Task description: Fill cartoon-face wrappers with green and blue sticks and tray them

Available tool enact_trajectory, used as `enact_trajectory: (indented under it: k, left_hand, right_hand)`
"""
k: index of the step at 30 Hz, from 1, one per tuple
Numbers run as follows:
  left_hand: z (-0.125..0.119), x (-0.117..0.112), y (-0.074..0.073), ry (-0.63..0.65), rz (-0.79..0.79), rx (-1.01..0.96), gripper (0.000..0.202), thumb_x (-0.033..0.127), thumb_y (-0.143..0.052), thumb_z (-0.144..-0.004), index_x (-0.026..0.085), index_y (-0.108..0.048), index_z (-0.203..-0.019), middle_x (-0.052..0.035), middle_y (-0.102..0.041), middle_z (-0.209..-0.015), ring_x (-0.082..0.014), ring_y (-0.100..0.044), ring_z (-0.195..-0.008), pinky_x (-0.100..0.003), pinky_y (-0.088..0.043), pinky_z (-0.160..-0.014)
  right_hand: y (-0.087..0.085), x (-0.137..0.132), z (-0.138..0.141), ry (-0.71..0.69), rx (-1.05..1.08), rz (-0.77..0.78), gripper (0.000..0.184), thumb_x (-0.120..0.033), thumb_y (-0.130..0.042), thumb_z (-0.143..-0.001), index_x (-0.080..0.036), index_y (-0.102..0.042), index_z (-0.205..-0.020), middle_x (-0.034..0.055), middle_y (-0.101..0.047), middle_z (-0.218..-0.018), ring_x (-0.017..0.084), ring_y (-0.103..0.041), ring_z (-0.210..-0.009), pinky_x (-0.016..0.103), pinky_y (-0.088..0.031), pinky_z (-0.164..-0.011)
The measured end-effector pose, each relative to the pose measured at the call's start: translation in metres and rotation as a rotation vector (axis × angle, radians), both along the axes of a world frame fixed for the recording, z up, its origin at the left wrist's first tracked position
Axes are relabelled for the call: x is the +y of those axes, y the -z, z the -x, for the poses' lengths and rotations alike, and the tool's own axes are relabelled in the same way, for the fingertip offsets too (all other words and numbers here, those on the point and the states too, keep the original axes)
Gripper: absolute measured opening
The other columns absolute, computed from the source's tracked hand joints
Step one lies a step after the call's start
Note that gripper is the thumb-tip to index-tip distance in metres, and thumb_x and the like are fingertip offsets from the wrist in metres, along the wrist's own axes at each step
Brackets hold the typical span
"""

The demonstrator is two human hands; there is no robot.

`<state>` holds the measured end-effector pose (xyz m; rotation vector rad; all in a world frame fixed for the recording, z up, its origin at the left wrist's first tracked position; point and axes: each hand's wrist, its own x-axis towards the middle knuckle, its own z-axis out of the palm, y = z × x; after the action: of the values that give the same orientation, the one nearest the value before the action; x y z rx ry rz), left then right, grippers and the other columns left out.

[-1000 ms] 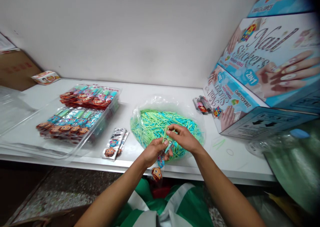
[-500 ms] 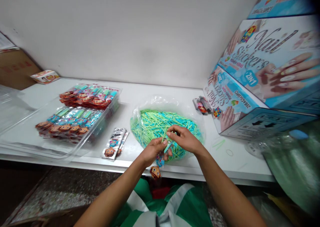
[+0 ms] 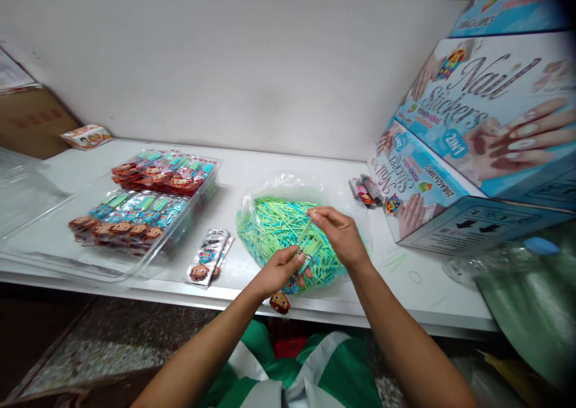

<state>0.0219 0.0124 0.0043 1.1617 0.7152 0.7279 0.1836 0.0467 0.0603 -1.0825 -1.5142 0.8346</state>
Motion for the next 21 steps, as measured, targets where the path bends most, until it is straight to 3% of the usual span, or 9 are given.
enact_trajectory:
  k: [3,6,8,12,16,21]
  left_hand:
    - [0.002,0.002,-0.002,-0.105,0.003,0.010,0.036,0.053,-0.052,-0.080,0.017,-0.048,-0.083,-0.0025,-0.064,-0.077,-0.0124,-0.058,-0.057,-0.021,-0.037,-0.048]
    - [0.006,0.006,-0.006,-0.209,-0.021,-0.012,0.035,0.052,-0.052,-0.080,0.018,-0.047,-0.085,-0.0031,-0.064,-0.080,-0.0133,-0.059,-0.063,-0.021,-0.038,-0.050]
    - [0.008,0.009,-0.009,-0.251,-0.051,-0.021,0.034,0.051,-0.052,-0.081,0.017,-0.046,-0.084,-0.0039,-0.065,-0.082,-0.0134,-0.060,-0.066,-0.021,-0.040,-0.053]
    - [0.010,0.013,-0.010,-0.278,-0.132,-0.042,0.030,0.046,-0.051,-0.083,0.016,-0.047,-0.083,-0.0036,-0.064,-0.080,-0.0126,-0.060,-0.068,-0.022,-0.043,-0.061]
    - [0.011,0.013,-0.010,-0.303,-0.163,-0.071,0.030,0.045,-0.054,-0.082,0.015,-0.052,-0.085,-0.0035,-0.063,-0.081,-0.0138,-0.061,-0.071,-0.024,-0.045,-0.066]
    - [0.014,0.009,-0.014,-0.269,-0.110,-0.144,0.050,0.038,-0.067,-0.074,0.017,-0.051,-0.117,-0.0091,-0.064,-0.101,-0.0205,-0.063,-0.091,-0.031,-0.047,-0.080]
  right_hand:
    - [-0.002,-0.002,-0.003,0.172,0.160,-0.037,0.025,-0.042,-0.041,-0.090,-0.021,-0.054,-0.092,0.0046,-0.062,-0.089,0.016,-0.058,-0.083,0.033,-0.047,-0.079]
    - [0.001,-0.008,-0.005,0.125,0.170,0.050,0.024,-0.045,-0.039,-0.090,-0.023,-0.047,-0.092,-0.0017,-0.052,-0.071,0.011,-0.049,-0.057,0.025,-0.044,-0.057]
    - [0.005,-0.015,-0.003,0.050,0.037,0.129,0.023,-0.045,-0.048,-0.086,-0.022,-0.050,-0.088,-0.0032,-0.048,-0.067,0.010,-0.044,-0.053,0.023,-0.039,-0.051]
    - [0.014,-0.025,0.008,-0.108,-0.148,0.173,0.019,-0.038,-0.055,-0.083,-0.020,-0.056,-0.078,-0.0010,-0.055,-0.070,0.012,-0.051,-0.065,0.025,-0.041,-0.062]
    - [0.017,-0.026,0.013,-0.094,-0.205,0.093,0.022,-0.035,-0.050,-0.087,-0.020,-0.058,-0.073,0.0001,-0.059,-0.072,0.014,-0.054,-0.070,0.027,-0.042,-0.068]
    - [0.015,-0.025,0.012,-0.018,-0.208,0.013,0.016,-0.033,-0.051,-0.086,-0.021,-0.060,-0.080,0.0012,-0.059,-0.077,0.015,-0.054,-0.074,0.027,-0.042,-0.069]
